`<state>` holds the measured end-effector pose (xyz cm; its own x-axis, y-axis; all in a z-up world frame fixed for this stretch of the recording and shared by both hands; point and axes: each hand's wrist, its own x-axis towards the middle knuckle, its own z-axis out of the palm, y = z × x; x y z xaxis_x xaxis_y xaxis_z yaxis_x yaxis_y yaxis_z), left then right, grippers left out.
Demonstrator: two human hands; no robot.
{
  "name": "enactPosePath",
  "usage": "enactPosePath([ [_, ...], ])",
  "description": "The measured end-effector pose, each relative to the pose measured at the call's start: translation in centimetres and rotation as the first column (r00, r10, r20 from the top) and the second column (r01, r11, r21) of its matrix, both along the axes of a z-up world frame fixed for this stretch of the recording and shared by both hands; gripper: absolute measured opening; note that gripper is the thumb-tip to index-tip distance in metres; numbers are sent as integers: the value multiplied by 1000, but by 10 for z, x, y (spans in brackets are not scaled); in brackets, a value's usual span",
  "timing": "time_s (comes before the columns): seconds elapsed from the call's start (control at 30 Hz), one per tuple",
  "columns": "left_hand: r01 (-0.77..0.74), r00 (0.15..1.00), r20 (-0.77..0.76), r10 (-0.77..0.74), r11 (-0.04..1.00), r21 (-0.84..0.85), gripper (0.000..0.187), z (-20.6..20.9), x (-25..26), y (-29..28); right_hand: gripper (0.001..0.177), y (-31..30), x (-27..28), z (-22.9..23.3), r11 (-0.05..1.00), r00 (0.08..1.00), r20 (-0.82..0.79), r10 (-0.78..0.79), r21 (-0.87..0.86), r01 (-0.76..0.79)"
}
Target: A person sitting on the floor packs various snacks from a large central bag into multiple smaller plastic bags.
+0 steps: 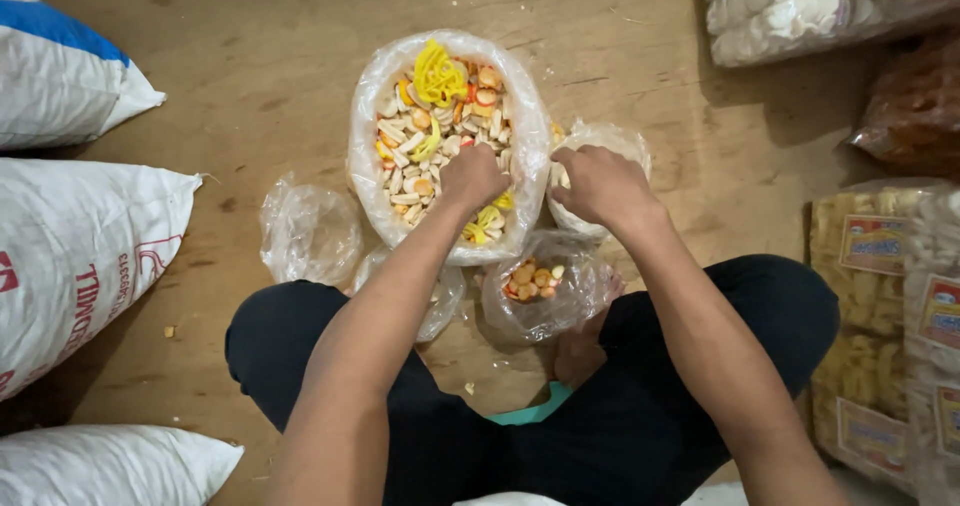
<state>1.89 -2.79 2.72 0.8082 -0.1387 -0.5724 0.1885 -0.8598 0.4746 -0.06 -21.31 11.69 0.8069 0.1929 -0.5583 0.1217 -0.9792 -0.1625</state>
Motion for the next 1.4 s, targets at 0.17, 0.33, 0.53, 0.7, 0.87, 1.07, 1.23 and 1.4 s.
enactPosePath([
  [0.17, -195, 981, -29, 193, 971, -135, 37, 25, -1, 13, 45, 8, -3, -3, 999, 998, 67, 23, 41, -26],
  [0.33, -304, 949, 16, 315, 926, -225, 24, 10, 1, 22, 49, 27, -14, 9, 990, 992, 122, -43, 138, 26],
  [0.53, -248, 961, -13, 277, 840, -483, 32, 52, -23, 29, 40, 38, -26, -1, 964, 980, 175, -93, 261, 45],
  [0.7, -164, 979, 26, 202, 861, -482, 34, 43, -21, 39, 35, 23, -22, -31, 988, 978, 201, -57, 151, 26],
  [0.87, -62, 986, 154, 66, 998, -31, 29, -21, -7, 76, 38, -17, -7, -41, 998, 984, 172, -53, -8, 55],
  [1.07, 268, 898, 236, -372, 886, 379, 30, -54, 0, 88, 47, 1, -15, -12, 998, 992, 112, -63, 15, 62],
  [1.23, 381, 856, 237, -459, 871, 311, 41, -53, -7, 65, 43, 21, -16, -48, 996, 994, 105, 37, 81, -46],
  [1.4, 423, 770, 329, -547, 823, 379, 32, -76, 7, 46, 35, 38, -26, -42, 971, 974, 169, 149, 162, -176],
])
